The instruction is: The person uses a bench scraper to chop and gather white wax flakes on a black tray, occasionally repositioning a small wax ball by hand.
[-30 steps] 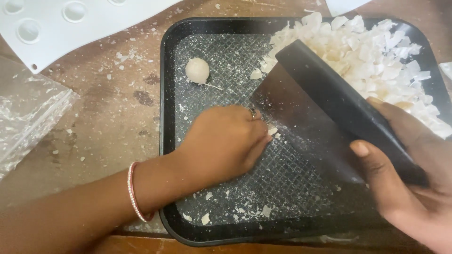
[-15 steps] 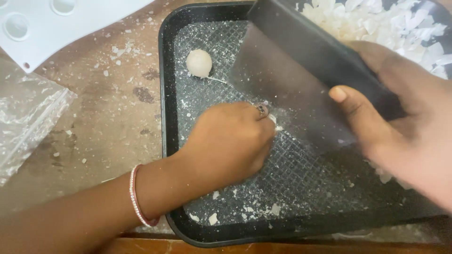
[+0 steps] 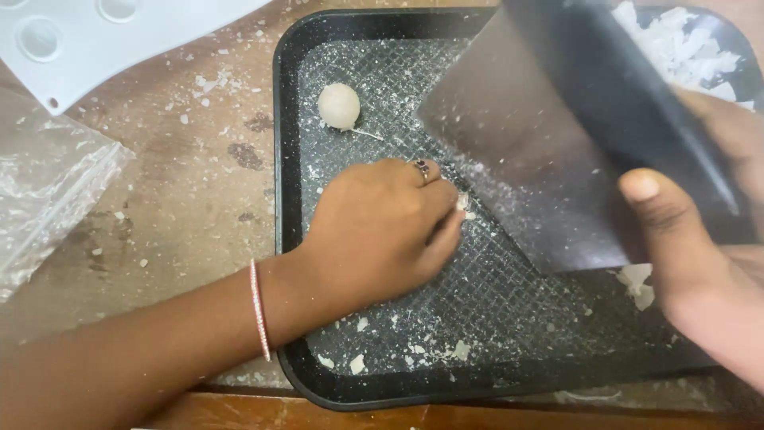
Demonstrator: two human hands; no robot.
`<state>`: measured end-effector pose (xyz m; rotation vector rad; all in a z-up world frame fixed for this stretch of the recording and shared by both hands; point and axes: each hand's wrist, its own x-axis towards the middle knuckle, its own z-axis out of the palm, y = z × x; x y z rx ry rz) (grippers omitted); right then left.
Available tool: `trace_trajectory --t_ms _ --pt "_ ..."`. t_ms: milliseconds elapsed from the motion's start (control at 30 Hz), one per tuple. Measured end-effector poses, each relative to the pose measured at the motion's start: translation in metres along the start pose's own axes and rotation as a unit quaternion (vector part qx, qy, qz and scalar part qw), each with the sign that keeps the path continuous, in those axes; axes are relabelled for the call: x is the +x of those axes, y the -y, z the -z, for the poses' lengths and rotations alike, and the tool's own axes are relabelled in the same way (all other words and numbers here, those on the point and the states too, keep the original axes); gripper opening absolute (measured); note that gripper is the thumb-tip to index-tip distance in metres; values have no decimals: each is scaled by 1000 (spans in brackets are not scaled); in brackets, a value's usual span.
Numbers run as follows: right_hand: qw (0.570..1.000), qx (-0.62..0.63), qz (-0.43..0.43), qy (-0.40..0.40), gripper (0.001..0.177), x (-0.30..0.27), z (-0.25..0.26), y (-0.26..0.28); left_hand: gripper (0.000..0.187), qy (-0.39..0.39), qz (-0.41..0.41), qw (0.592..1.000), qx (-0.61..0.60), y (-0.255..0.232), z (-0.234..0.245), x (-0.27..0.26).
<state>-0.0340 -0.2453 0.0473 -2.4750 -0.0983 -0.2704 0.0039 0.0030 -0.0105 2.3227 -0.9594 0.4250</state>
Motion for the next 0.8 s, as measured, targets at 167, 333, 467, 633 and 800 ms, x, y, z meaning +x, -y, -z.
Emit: trace_trajectory --t_ms 167,333,467,633,800 --pt "999 -2 12 32 48 1 1 17 17 -19 -10 999 -26 1 -2 -2" --pt "999 -6 31 19 49 -2 0 11 20 6 -9 1000 -20 0 -2 -1" --pt "999 -13 16 41 50 -1 2 12 20 9 -12 1000 -17 -2 -1 0" --pt "995 30 -18 89 50 -1 6 16 17 12 -19 1000 -15 -2 -2 0" --pt "995 10 -21 98 48 6 2 25 11 34 -11 999 -17 -2 -10 -2"
